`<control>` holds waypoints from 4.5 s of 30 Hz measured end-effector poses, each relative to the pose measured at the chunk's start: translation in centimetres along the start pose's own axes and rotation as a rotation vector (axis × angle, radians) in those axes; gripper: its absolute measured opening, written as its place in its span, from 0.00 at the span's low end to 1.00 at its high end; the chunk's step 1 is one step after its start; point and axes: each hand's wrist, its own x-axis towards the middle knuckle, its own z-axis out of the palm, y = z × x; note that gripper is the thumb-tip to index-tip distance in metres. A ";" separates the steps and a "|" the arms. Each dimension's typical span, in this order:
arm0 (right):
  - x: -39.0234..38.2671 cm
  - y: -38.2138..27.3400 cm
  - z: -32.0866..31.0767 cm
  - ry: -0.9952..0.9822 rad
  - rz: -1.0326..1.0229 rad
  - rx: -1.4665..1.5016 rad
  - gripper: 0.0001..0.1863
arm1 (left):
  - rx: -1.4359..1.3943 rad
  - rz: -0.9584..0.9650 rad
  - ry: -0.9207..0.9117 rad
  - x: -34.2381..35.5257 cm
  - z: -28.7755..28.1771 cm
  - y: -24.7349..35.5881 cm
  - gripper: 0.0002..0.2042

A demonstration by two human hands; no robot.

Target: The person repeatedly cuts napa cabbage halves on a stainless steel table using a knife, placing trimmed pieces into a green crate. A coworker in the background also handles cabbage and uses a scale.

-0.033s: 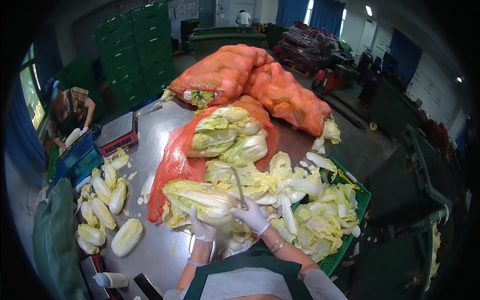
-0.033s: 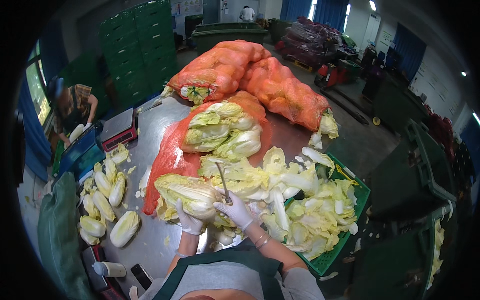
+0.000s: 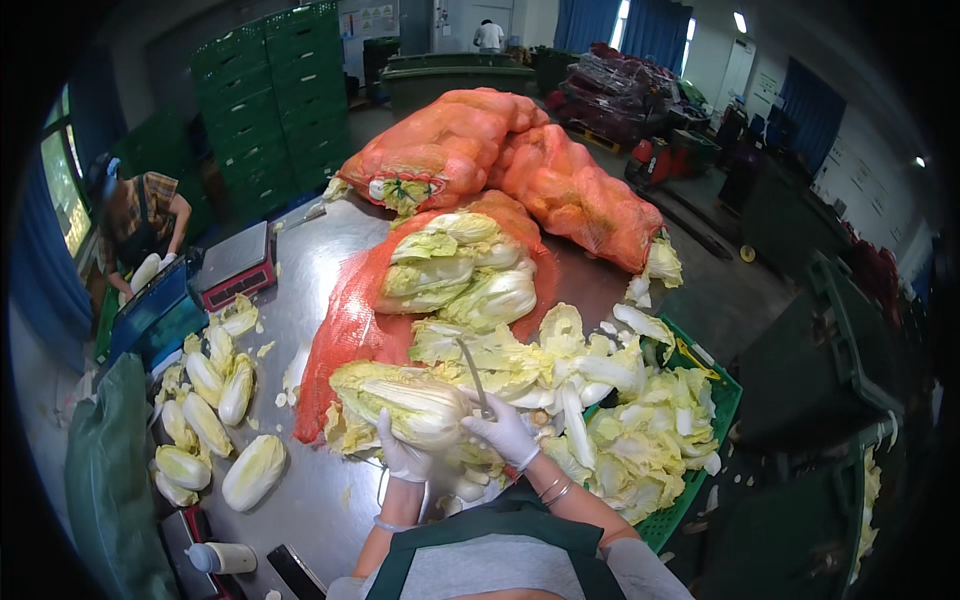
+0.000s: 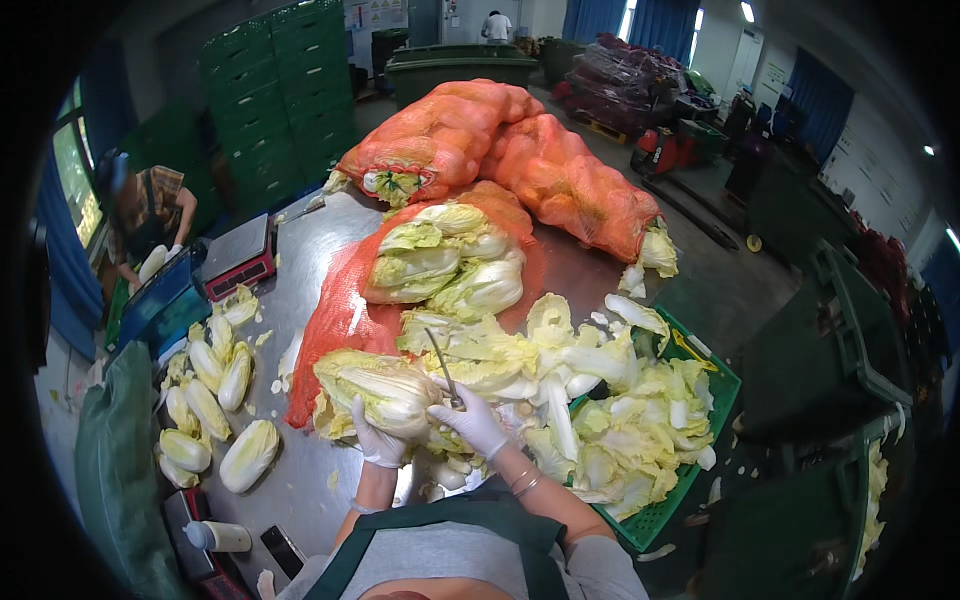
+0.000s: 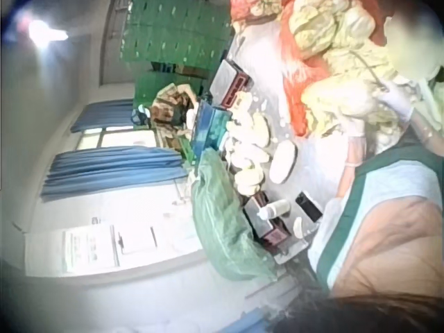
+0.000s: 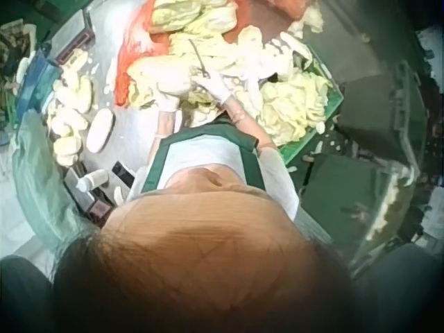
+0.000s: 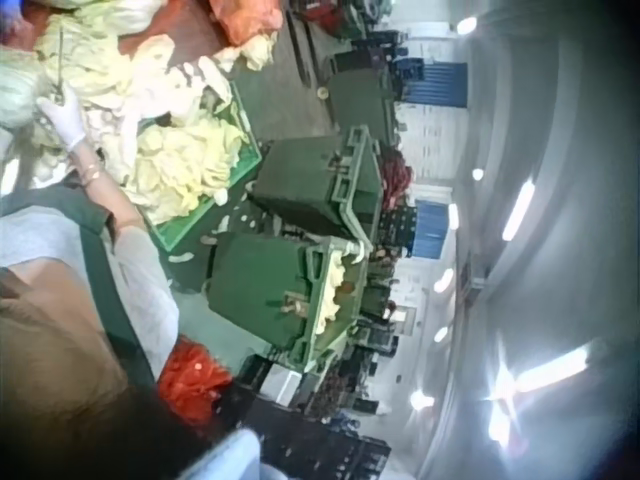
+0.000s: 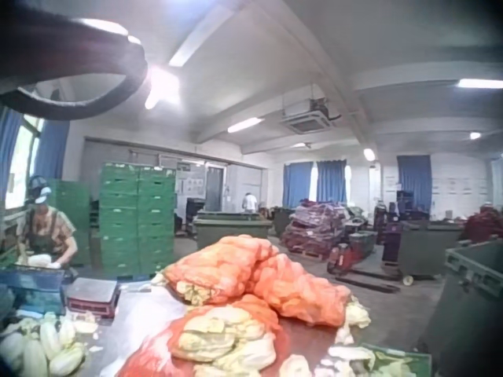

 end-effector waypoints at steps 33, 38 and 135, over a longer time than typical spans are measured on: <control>3.3 9.4 -6.2 0.230 -0.494 -1.428 0.24 | 0.431 0.163 0.107 -2.3 2.6 -0.4 0.33; 1.1 8.5 -12.7 0.423 -0.094 -0.817 0.21 | -0.116 -0.138 0.075 -3.0 5.7 3.2 0.36; -2.6 2.8 -1.4 -0.291 0.022 0.154 0.26 | 0.241 -0.318 -0.159 -1.1 -3.8 1.1 0.31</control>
